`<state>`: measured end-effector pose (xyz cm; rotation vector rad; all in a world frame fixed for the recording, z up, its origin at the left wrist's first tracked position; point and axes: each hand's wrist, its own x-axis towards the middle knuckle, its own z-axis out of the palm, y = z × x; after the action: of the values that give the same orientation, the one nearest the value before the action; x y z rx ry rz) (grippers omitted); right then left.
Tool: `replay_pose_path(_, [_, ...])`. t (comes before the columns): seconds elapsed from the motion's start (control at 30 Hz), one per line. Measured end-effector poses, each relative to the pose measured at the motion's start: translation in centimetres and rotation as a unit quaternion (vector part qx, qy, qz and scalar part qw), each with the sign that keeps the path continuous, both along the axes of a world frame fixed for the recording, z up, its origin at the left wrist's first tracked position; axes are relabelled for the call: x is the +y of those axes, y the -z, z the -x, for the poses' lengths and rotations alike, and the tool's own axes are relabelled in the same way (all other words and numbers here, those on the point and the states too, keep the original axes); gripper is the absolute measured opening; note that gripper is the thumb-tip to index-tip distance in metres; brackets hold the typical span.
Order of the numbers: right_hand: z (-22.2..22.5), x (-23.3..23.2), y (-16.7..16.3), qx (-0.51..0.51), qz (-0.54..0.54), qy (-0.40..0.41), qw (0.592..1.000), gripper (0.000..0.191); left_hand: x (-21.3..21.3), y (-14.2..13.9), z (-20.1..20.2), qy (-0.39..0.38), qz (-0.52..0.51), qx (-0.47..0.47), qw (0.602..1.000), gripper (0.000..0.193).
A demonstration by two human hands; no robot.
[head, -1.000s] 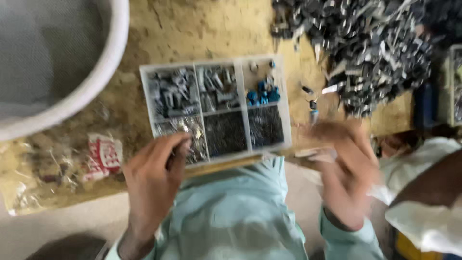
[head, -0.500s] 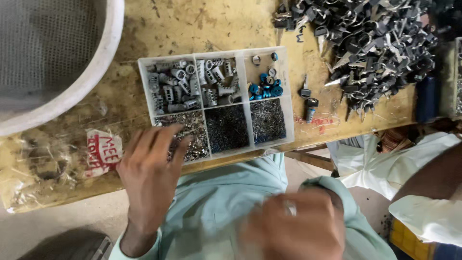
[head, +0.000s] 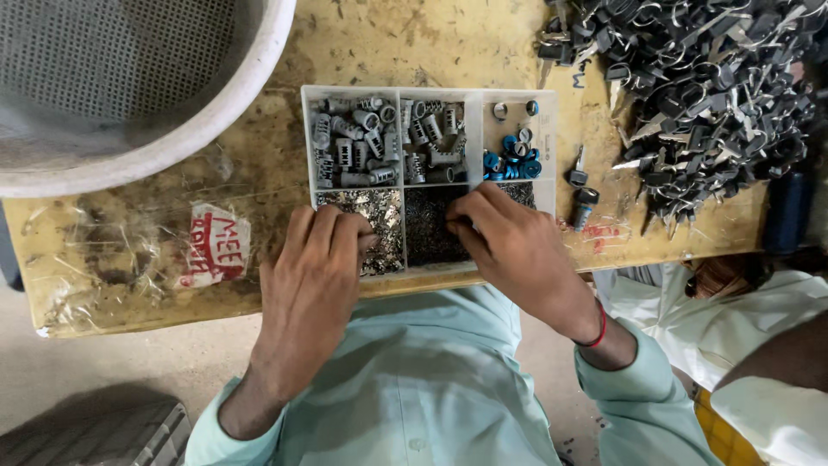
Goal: The person assembles lock cylinders by hand, picking small metal components from a compartmentalized tray and inserting them into cylindrical housings. They repeatedly insert pins and springs, then place the assembled units on the table. The process is repeated for multiple units throughout the clip.
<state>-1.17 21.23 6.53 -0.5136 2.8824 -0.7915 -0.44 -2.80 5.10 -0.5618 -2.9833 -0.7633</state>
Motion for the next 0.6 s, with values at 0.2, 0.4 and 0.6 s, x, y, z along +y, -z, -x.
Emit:
replay_pose_path(0.2, [0.1,0.8,0.1,-0.075,0.148,0.026,0.986,0.014,0.1,0.9,-0.6,-0.008,-0.117,-0.001,0.993,0.022])
replay_pose_path(0.4, [-0.9,1.8,2.0,-0.286,0.328,0.169,0.884,0.011,0.7,1.0,-1.5,-0.012,-0.233,0.02,0.972,0.029])
replay_pose_path(0.6, [-1.6,2.3,2.4,-0.317,0.437,0.152,0.828,0.015,2.0,1.2,-1.4,-0.043,-0.408,-0.051,0.91,0.022])
